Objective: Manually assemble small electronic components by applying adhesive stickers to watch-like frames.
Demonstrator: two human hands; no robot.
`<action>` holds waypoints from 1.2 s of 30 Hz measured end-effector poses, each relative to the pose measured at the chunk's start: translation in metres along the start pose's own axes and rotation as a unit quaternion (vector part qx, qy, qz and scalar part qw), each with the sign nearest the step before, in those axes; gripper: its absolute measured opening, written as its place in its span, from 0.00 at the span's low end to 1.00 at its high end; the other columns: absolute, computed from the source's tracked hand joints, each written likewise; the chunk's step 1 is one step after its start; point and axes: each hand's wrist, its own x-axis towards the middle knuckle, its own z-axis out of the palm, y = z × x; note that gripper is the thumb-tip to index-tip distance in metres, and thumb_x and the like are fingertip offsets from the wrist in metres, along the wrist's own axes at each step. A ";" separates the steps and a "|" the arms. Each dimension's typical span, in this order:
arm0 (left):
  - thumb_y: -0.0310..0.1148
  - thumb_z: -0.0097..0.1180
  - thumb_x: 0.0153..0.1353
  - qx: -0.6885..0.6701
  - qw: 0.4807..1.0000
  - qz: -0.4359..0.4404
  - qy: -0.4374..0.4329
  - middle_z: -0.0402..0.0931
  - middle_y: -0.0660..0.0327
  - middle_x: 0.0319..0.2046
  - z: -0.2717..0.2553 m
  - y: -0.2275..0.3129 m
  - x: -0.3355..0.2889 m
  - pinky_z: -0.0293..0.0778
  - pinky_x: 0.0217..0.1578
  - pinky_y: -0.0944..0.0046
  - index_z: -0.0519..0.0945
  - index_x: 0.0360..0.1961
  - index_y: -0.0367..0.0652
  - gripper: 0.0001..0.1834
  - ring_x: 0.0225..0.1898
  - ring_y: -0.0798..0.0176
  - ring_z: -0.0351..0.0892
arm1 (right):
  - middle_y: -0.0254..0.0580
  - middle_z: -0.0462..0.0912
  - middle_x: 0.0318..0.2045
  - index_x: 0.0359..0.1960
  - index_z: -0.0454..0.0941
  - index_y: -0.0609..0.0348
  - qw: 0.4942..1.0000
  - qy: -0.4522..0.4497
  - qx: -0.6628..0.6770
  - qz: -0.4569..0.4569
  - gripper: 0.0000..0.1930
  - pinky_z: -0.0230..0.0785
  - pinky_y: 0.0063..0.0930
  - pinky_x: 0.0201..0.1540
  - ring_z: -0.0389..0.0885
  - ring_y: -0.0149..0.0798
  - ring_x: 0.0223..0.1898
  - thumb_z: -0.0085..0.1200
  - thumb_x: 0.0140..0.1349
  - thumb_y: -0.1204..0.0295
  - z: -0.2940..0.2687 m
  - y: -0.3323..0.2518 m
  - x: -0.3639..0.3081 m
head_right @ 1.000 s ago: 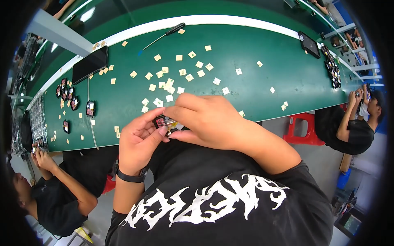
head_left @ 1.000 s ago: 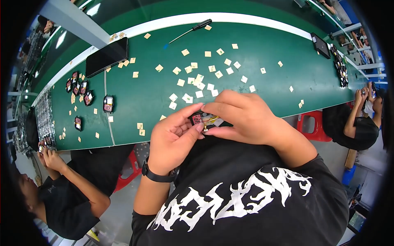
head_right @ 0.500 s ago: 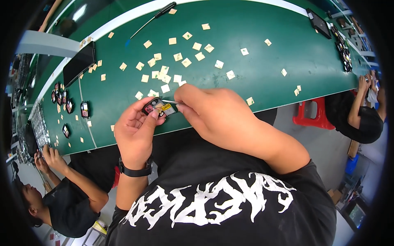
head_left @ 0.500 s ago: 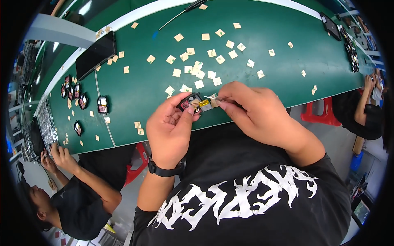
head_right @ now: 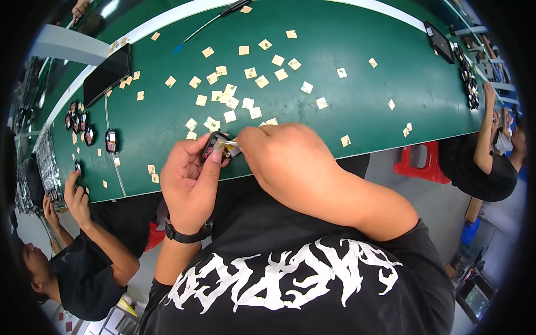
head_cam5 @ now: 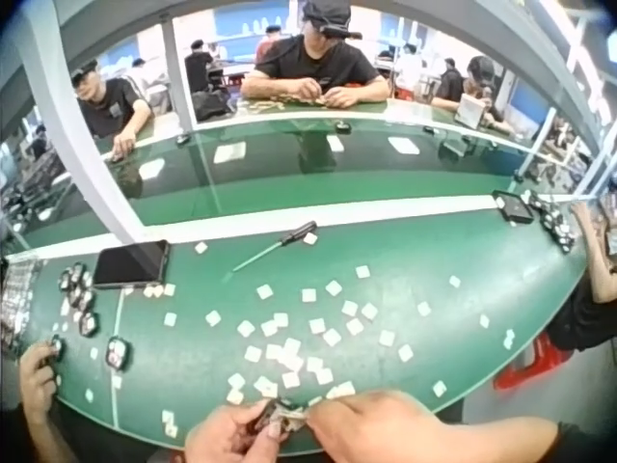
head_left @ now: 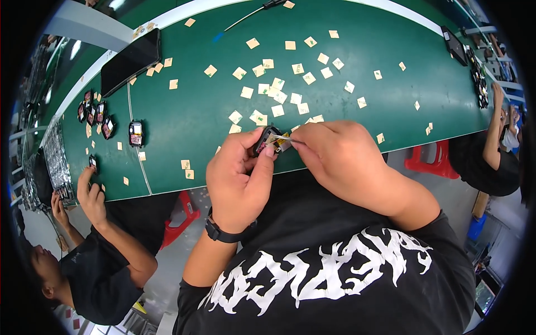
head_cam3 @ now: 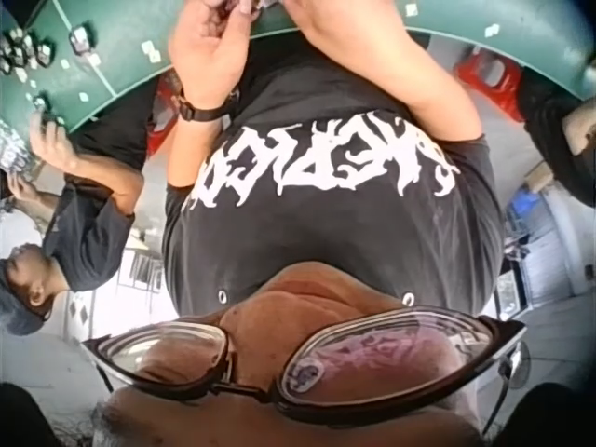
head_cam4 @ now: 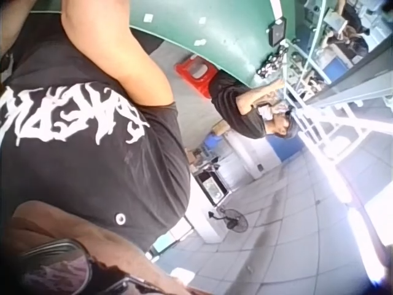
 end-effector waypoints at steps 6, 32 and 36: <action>0.18 0.53 0.68 -0.111 0.993 -0.040 -0.003 0.81 0.53 0.43 -0.007 0.008 0.004 0.82 0.44 0.68 0.73 0.51 0.28 0.11 0.44 0.66 0.84 | 0.49 0.84 0.29 0.36 0.82 0.63 0.996 0.022 0.084 -0.008 0.04 0.74 0.39 0.31 0.82 0.54 0.28 0.61 0.59 0.78 0.005 0.004 0.005; 0.15 0.52 0.67 -0.189 0.980 -0.037 0.039 0.79 0.53 0.48 -0.008 0.004 0.008 0.85 0.50 0.61 0.72 0.54 0.31 0.15 0.49 0.63 0.82 | 0.42 0.84 0.28 0.41 0.84 0.61 0.968 -0.017 0.243 0.059 0.08 0.73 0.28 0.29 0.82 0.36 0.26 0.61 0.61 0.77 0.007 -0.010 0.027; 0.14 0.50 0.67 -0.187 0.981 -0.019 0.044 0.78 0.53 0.48 -0.006 0.005 0.009 0.84 0.52 0.59 0.72 0.52 0.32 0.14 0.50 0.63 0.81 | 0.41 0.84 0.26 0.40 0.85 0.62 0.947 -0.044 0.299 0.105 0.07 0.71 0.25 0.27 0.80 0.31 0.23 0.60 0.63 0.75 0.006 -0.007 0.028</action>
